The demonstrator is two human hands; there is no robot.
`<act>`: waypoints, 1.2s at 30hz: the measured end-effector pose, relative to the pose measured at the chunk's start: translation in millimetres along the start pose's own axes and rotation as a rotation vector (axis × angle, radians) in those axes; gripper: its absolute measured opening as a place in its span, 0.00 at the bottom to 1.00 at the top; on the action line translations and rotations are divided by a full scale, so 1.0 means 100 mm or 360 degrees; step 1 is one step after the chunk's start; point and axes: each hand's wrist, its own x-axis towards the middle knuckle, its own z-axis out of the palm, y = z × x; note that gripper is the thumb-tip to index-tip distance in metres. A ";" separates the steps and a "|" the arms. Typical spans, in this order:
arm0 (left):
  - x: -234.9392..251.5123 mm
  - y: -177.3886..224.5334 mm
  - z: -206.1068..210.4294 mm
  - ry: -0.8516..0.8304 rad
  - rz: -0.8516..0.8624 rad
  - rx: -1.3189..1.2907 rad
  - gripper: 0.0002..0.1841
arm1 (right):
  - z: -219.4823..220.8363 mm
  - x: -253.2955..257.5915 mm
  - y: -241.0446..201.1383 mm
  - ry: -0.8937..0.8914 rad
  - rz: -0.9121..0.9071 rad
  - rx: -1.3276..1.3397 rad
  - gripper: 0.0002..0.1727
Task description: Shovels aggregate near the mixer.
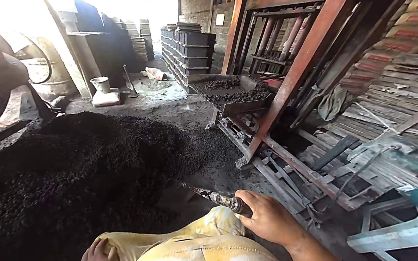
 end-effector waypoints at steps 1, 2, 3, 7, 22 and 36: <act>0.03 -0.04 0.00 -0.0003 -0.0008 -0.0001 0.27 | 0.00 0.00 -0.03 -0.0005 -0.0012 -0.0009 0.22; 0.03 -0.09 -0.01 -0.0004 -0.0006 -0.0017 0.26 | 0.01 -0.01 -0.06 -0.0009 -0.0022 -0.0021 0.22; 0.03 -0.13 -0.01 0.0006 0.0001 -0.0040 0.26 | 0.01 -0.02 -0.09 -0.0009 -0.0033 -0.0034 0.22; -0.04 -0.25 0.02 0.0084 0.0072 -0.0153 0.25 | 0.03 -0.06 -0.18 -0.0002 -0.0107 -0.0040 0.22; 0.08 -0.29 0.09 0.0140 0.0125 -0.0209 0.23 | 0.05 -0.10 -0.28 -0.0043 -0.0117 -0.0069 0.20; 0.07 -0.31 0.08 0.0120 0.0091 -0.0225 0.23 | 0.02 -0.12 -0.11 0.0022 -0.0007 -0.0005 0.22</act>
